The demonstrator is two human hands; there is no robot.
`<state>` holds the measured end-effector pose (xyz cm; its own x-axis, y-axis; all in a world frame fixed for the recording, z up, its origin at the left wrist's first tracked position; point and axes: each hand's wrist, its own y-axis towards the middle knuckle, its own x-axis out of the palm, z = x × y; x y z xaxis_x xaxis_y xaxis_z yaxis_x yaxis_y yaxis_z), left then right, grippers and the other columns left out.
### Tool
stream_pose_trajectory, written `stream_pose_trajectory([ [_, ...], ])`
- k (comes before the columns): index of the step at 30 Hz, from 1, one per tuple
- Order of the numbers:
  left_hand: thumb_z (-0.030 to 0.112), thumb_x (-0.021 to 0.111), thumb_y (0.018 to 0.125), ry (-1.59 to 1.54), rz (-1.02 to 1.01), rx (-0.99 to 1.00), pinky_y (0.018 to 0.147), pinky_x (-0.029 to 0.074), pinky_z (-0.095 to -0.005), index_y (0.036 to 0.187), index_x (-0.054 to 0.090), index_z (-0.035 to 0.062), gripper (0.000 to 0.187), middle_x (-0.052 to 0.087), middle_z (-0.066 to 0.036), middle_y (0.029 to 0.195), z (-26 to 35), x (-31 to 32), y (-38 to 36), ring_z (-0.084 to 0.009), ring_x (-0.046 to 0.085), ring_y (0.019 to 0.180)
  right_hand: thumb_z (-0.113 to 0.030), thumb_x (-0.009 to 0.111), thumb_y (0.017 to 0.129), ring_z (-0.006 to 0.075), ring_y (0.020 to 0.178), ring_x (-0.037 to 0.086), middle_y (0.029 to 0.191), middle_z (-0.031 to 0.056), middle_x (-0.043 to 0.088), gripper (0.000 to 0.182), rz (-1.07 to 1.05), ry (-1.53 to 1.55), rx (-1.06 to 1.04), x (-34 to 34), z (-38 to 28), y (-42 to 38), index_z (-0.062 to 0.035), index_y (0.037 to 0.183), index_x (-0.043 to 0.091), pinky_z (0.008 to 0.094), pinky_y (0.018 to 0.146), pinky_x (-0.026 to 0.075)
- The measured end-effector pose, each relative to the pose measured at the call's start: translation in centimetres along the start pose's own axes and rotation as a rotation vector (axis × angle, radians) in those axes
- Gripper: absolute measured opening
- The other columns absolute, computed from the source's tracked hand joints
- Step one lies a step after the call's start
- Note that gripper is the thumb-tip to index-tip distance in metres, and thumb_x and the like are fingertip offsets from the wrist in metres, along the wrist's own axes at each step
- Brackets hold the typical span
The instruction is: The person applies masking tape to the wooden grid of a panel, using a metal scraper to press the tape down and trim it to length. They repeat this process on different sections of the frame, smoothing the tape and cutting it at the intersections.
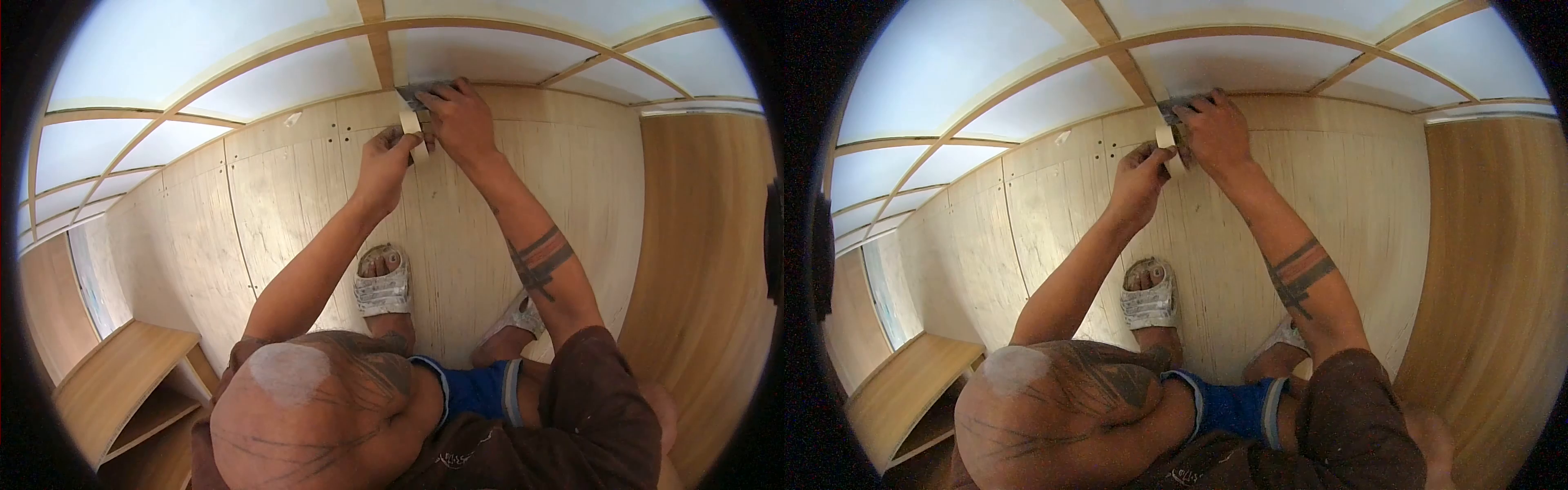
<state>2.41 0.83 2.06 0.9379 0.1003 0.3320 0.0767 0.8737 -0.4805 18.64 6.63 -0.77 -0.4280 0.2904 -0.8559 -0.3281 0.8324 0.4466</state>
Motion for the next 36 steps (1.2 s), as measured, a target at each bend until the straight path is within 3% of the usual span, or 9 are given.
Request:
stream_pose_trajectory([
  [3, 0.011, 0.065, 0.098, -0.001, -0.012, -0.015, 0.073, 0.046, -0.0269, 0.110, 0.070, -0.0045, 0.020, 0.073, -0.006, 0.099, -0.2, 0.0, -1.0, -0.0092, 0.058, 0.082, -0.008, 0.068, 0.081, 0.0303, 0.105, 0.064, 0.108, 0.0049, 0.077, 0.033, -0.022, -0.011, 0.027, -0.7, -0.4, -0.3, -0.0124, 0.111, 0.082, 0.0407, 0.091, 0.057],
  [5, 0.011, 0.065, 0.098, 0.066, 0.038, -0.053, 0.072, 0.045, -0.0268, 0.111, 0.070, -0.0043, 0.020, 0.073, -0.006, 0.099, -0.2, 0.0, -1.5, -0.0091, 0.058, 0.081, -0.016, 0.065, 0.084, 0.0336, 0.114, 0.066, 0.115, 0.0100, 0.076, 0.035, -0.109, 0.030, 0.067, -1.2, -0.5, -0.6, -0.0125, 0.116, 0.081, 0.0459, 0.100, 0.055],
  [18, 0.012, 0.065, 0.101, 0.072, -0.078, -0.123, 0.074, 0.048, -0.0288, 0.113, 0.067, 0.0003, 0.016, 0.069, -0.004, 0.098, -0.5, -0.1, -3.1, -0.0115, 0.059, 0.079, -0.016, 0.068, 0.081, 0.0333, 0.110, 0.067, 0.111, 0.0100, 0.077, 0.033, -0.123, 0.051, 0.073, -4.0, -2.1, -2.1, -0.0102, 0.111, 0.082, 0.0451, 0.095, 0.057],
  [20, 0.012, 0.066, 0.097, -0.035, -0.017, -0.114, 0.063, 0.038, -0.0244, 0.106, 0.071, -0.0006, 0.016, 0.066, 0.000, 0.085, -0.6, 0.2, -3.4, -0.0074, 0.047, 0.070, -0.015, 0.069, 0.080, 0.0329, 0.109, 0.067, 0.109, 0.0102, 0.077, 0.032, -0.099, 0.044, 0.079, -4.1, -2.5, -2.3, -0.0098, 0.109, 0.082, 0.0448, 0.093, 0.057],
  [24, 0.012, 0.066, 0.097, -0.025, -0.012, -0.110, 0.060, 0.037, -0.0255, 0.103, 0.071, 0.0005, 0.013, 0.064, 0.001, 0.083, -0.6, -0.3, -1.8, -0.0072, 0.046, 0.067, -0.016, 0.069, 0.081, 0.0322, 0.108, 0.068, 0.109, 0.0096, 0.077, 0.033, -0.061, 0.023, 0.079, -2.5, -1.7, -2.0, -0.0106, 0.110, 0.082, 0.0452, 0.093, 0.057],
  [26, 0.012, 0.067, 0.097, 0.014, 0.004, -0.101, 0.058, 0.037, -0.0264, 0.101, 0.070, 0.0006, 0.013, 0.062, 0.001, 0.080, -0.5, -0.7, -0.5, -0.0073, 0.045, 0.064, -0.011, 0.068, 0.080, 0.0316, 0.106, 0.066, 0.113, 0.0080, 0.077, 0.034, -0.071, 0.004, 0.086, -1.9, -1.6, -1.5, -0.0103, 0.111, 0.082, 0.0409, 0.091, 0.057],
  [31, 0.012, 0.067, 0.096, 0.019, 0.045, -0.063, 0.059, 0.038, -0.0268, 0.100, 0.070, -0.0014, 0.014, 0.062, -0.001, 0.079, -0.6, -1.0, 2.0, -0.0082, 0.049, 0.066, -0.013, 0.070, 0.080, 0.0316, 0.108, 0.066, 0.111, 0.0071, 0.077, 0.035, -0.067, -0.027, 0.090, -0.8, -1.1, -0.6, -0.0112, 0.113, 0.081, 0.0402, 0.094, 0.056],
  [33, 0.016, 0.064, 0.100, 0.088, -0.089, -0.115, 0.072, 0.049, -0.0296, 0.115, 0.068, -0.0009, 0.023, 0.068, -0.003, 0.095, -0.1, -1.8, 2.2, -0.0130, 0.062, 0.078, -0.014, 0.070, 0.080, 0.0319, 0.107, 0.066, 0.110, 0.0068, 0.077, 0.036, -0.031, -0.045, 0.067, -0.5, -0.9, -0.5, -0.0117, 0.114, 0.081, 0.0399, 0.094, 0.056],
  [36, 0.015, 0.063, 0.100, 0.032, -0.011, -0.076, 0.074, 0.051, -0.0308, 0.117, 0.068, -0.0016, 0.024, 0.069, -0.005, 0.097, -0.2, -0.8, 2.2, -0.0146, 0.064, 0.080, -0.015, 0.071, 0.078, 0.0329, 0.107, 0.066, 0.109, 0.0065, 0.077, 0.037, -0.017, -0.034, 0.051, -0.2, -0.7, -0.3, -0.0115, 0.114, 0.081, 0.0398, 0.095, 0.056],
])
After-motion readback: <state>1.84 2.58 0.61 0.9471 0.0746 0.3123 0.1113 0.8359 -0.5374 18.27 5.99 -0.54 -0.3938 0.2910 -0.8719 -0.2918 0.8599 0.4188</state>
